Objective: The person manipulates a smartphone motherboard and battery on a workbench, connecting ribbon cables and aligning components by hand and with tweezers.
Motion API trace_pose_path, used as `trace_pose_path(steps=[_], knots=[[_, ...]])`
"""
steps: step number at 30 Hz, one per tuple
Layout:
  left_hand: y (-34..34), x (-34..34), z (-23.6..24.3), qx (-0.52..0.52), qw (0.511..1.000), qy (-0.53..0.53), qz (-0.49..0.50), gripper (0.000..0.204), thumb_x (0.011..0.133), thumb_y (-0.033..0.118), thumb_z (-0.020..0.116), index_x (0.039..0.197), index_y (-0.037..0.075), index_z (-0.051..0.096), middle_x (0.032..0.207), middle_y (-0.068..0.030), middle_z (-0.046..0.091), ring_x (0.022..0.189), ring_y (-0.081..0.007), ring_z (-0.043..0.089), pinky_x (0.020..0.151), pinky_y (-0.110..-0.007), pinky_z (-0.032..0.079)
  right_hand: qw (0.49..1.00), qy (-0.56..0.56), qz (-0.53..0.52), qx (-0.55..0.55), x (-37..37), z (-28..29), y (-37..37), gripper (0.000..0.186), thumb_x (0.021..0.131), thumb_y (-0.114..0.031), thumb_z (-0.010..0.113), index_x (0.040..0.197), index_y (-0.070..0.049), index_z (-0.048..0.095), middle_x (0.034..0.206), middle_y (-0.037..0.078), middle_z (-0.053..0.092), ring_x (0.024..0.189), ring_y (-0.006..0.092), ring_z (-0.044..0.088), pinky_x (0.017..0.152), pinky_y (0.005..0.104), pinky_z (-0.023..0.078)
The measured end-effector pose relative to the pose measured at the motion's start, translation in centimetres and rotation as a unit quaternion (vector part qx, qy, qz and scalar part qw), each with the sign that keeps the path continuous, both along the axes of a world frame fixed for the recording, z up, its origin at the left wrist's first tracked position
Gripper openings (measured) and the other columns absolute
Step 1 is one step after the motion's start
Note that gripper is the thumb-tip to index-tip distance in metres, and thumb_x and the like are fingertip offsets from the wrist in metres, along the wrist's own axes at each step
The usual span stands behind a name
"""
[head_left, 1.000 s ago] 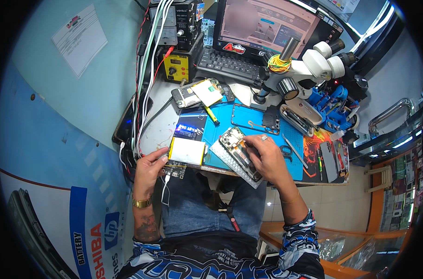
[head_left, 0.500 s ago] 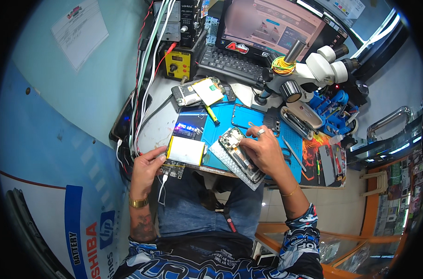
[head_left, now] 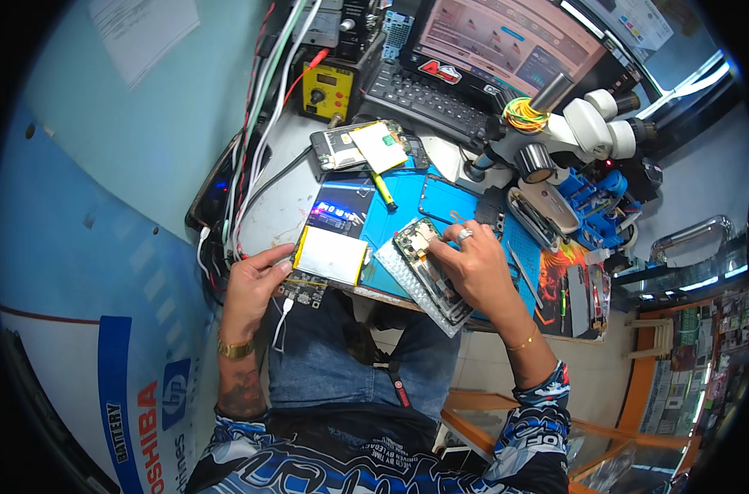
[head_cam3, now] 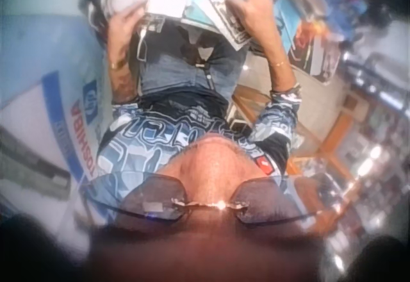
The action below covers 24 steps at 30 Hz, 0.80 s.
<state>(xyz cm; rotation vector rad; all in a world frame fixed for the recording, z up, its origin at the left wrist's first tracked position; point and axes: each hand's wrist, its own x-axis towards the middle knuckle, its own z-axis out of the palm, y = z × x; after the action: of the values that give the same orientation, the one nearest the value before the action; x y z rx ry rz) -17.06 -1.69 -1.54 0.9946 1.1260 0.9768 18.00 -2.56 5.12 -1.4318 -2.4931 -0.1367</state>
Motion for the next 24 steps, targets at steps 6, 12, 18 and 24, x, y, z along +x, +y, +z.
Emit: trace_pose_path(steps=[6,12,18,24], knots=[[0.1,0.3,0.6,0.048,0.994,0.1,-0.011,0.035,0.089,0.008,0.06,0.123,-0.002,0.066,0.076,0.004,0.06,0.058,-0.002,0.044,0.051,-0.019,0.033,0.999,0.022,0.042,0.008,1.0,-0.7,0.2,0.019,0.074,-0.013,0.065,0.091,-0.005,0.067,0.097,0.013,0.063,0.103,0.0323,0.059,0.084,0.0449,0.046],[1.4,-1.3,-3.7,0.099,0.994,-0.032,-0.025,0.043,0.095,0.005,0.056,0.134,-0.012,0.05,0.121,-0.0172,0.064,0.104,-0.0201,0.064,0.093,-0.031,0.05,0.997,0.041,0.011,0.07,0.9,-1.8,0.2,0.015,0.075,-0.015,0.065,0.087,-0.007,0.068,0.101,0.011,0.066,0.106,0.0313,0.058,0.088,0.0443,0.044],[-0.6,0.3,0.5,0.388,0.877,0.263,-0.107,0.028,0.086,-0.005,0.059,0.114,-0.003,0.063,0.118,-0.0262,0.063,0.097,-0.0385,0.066,0.08,-0.04,0.057,0.929,0.292,-0.085,0.209,1.4,-0.6,-6.7,0.018,0.085,-0.014,0.066,0.101,-0.007,0.069,0.1,0.009,0.065,0.097,0.0267,0.06,0.084,0.0435,0.045],[-1.9,1.4,2.5,0.269,0.934,0.213,-0.097,0.027,0.094,-0.007,0.051,0.12,-0.007,0.059,0.123,-0.0255,0.061,0.099,-0.0318,0.065,0.084,-0.036,0.055,0.775,0.511,-0.255,0.271,0.4,-4.8,-15.1,0.014,0.091,-0.001,0.061,0.103,0.001,0.069,0.079,0.009,0.063,0.071,0.0224,0.061,0.068,0.0335,0.049]])
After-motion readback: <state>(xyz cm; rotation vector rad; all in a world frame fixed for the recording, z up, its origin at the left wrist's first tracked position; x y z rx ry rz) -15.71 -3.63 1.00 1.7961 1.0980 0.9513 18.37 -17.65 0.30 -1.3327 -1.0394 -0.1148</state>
